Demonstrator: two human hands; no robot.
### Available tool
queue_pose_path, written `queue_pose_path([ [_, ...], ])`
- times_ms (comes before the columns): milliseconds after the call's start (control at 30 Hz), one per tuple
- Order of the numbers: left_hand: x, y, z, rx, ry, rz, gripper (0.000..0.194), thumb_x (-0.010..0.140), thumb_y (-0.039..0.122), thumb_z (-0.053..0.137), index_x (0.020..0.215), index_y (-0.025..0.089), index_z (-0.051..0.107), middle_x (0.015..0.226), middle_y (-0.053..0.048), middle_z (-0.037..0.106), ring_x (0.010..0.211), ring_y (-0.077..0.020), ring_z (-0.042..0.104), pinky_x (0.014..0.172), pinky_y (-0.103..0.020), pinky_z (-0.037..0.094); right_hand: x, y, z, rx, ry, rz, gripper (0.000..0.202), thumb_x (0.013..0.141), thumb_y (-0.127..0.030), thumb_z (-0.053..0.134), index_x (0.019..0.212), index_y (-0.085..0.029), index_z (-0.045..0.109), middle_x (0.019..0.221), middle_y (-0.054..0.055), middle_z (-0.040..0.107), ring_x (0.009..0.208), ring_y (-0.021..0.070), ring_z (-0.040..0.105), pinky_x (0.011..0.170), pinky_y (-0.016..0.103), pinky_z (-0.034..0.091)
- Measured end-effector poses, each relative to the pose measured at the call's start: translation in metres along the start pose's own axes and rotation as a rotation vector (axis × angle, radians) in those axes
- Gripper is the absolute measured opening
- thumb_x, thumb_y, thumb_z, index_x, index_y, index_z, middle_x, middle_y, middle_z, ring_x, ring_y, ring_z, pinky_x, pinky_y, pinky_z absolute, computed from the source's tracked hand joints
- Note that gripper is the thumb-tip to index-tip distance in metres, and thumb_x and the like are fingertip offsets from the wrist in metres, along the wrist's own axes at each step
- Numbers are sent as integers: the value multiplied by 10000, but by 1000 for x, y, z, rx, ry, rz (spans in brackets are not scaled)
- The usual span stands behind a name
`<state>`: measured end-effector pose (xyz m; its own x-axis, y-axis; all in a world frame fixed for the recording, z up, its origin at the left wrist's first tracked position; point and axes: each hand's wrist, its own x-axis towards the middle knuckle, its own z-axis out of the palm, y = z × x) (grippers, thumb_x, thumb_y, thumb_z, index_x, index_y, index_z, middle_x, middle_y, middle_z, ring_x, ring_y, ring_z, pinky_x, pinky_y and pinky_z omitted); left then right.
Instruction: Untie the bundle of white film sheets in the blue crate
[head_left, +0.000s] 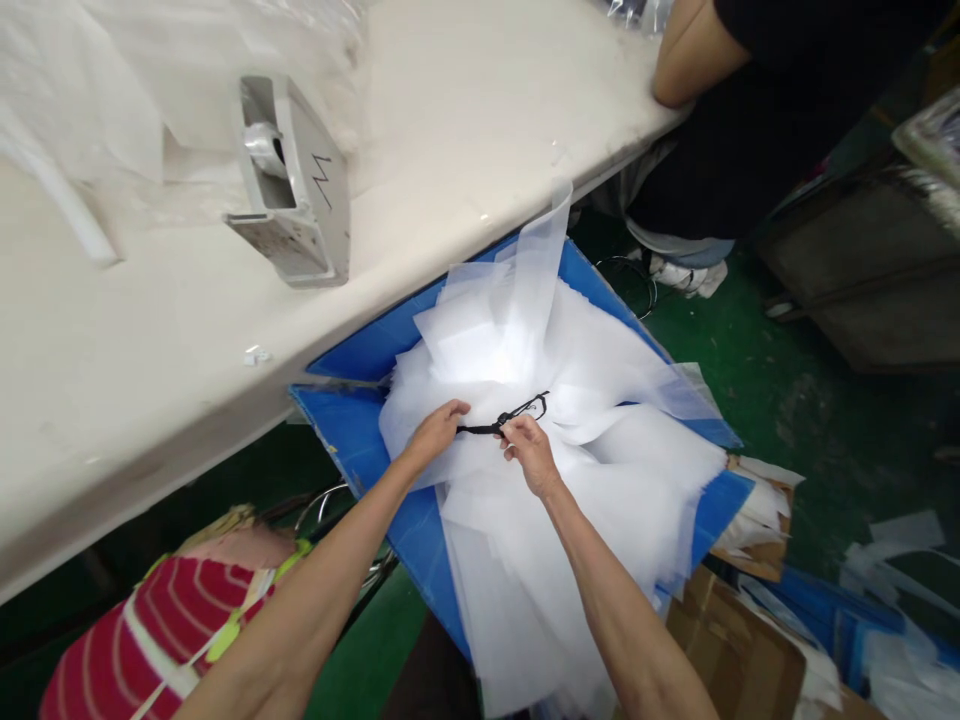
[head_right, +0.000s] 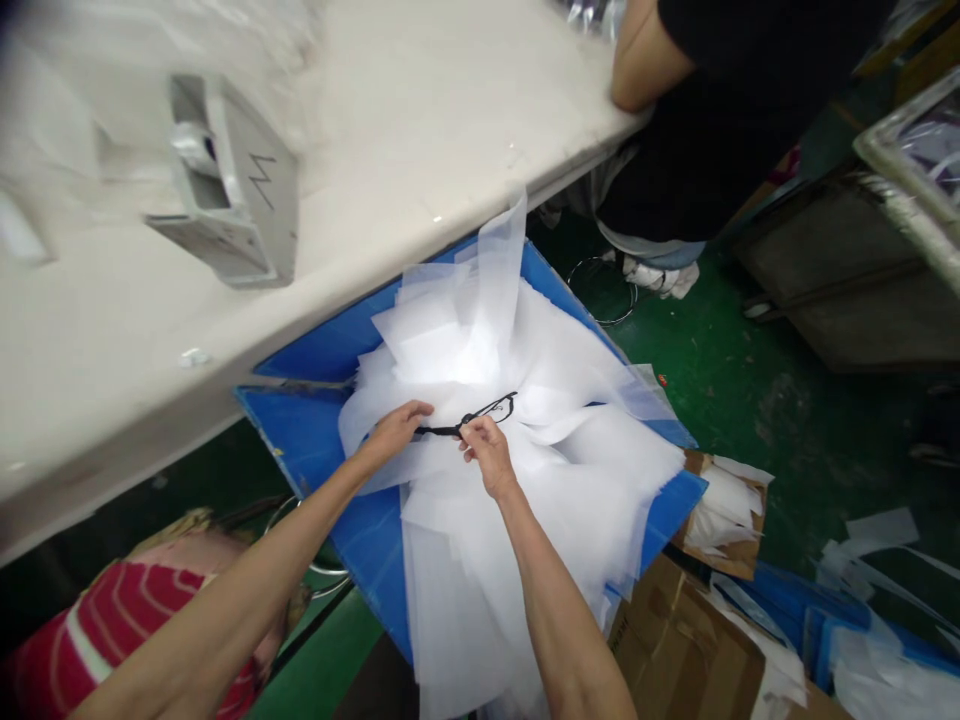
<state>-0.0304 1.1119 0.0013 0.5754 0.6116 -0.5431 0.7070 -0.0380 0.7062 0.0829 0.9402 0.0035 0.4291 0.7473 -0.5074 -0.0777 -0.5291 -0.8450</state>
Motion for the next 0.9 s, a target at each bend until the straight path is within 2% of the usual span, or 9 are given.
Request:
queue_pose_path([
  [67, -1, 1, -1, 37, -71, 34, 275, 725, 137, 493, 883, 229, 700, 1014, -35, 733, 1026, -223, 649, 981, -318, 476, -6, -1, -5, -14, -21, 40, 193, 893, -365, 508, 1004, -215, 554, 864, 24, 607, 771, 172, 580, 685, 285, 473],
  [133, -3, 1, -1, 84, -137, 66, 328, 734, 102, 465, 917, 218, 712, 1043, -48, 726, 1047, -227, 644, 1016, -331, 458, -9, -3, -9, -55, -14, 63, 202, 784, -280, 641, 968, -218, 585, 856, 21, 586, 811, 191, 565, 763, 321, 453],
  [233, -9, 3, 2, 159, -220, 121, 383, 727, 67, 473, 976, 220, 721, 1084, -56, 705, 1083, -238, 621, 1053, -357, 429, -13, -13, -12, -77, -10, 48, 58, 753, -210, 641, 798, -211, 604, 838, 28, 550, 885, 207, 536, 851, 346, 413],
  [300, -16, 4, 6, 209, -249, 154, 405, 690, 43, 506, 978, 224, 726, 1113, -63, 677, 1106, -253, 595, 1063, -371, 413, -19, -21, -12, -36, -64, 17, 70, 767, -255, 639, 724, -210, 607, 809, 17, 534, 832, 184, 524, 818, 319, 425],
  [400, -29, 5, 10, 270, -234, 172, 384, 678, 49, 536, 968, 217, 721, 1126, -89, 624, 1110, -275, 561, 1049, -403, 410, -34, -29, -16, 66, -129, -10, 199, 816, -403, 592, 784, -209, 624, 837, 10, 543, 731, 146, 512, 705, 279, 456],
  [500, -39, 8, 7, 294, -200, 181, 222, 705, 108, 567, 848, 207, 706, 1078, -108, 598, 1088, -302, 535, 1018, -436, 414, -57, -30, -26, 106, -162, 0, 300, 864, -467, 507, 820, -190, 616, 793, 9, 543, 672, 131, 504, 648, 263, 462],
  [600, -47, 14, 2, 270, -189, 190, 124, 709, 128, 549, 706, 200, 650, 977, -104, 611, 1009, -295, 545, 971, -431, 425, -80, -31, -34, 43, -217, 22, 241, 835, -410, 583, 876, -188, 667, 723, -9, 566, 653, 132, 508, 633, 254, 445],
  [767, -68, 28, -5, 130, -298, 186, 163, 807, 225, 510, 742, 226, 659, 740, -10, 653, 760, -210, 603, 802, -338, 488, -105, -46, -28, -117, -194, -27, 116, 859, -285, 612, 875, -213, 701, 881, 5, 606, 822, 147, 566, 746, 254, 439],
  [900, -95, 46, -14, 28, -200, 161, 181, 916, 324, 568, 938, 176, 668, 992, -55, 690, 952, -195, 628, 933, -389, 485, -115, -59, -11, -257, -163, -59, 63, 847, -207, 641, 786, -211, 655, 816, -9, 551, 765, 140, 541, 739, 249, 414],
])
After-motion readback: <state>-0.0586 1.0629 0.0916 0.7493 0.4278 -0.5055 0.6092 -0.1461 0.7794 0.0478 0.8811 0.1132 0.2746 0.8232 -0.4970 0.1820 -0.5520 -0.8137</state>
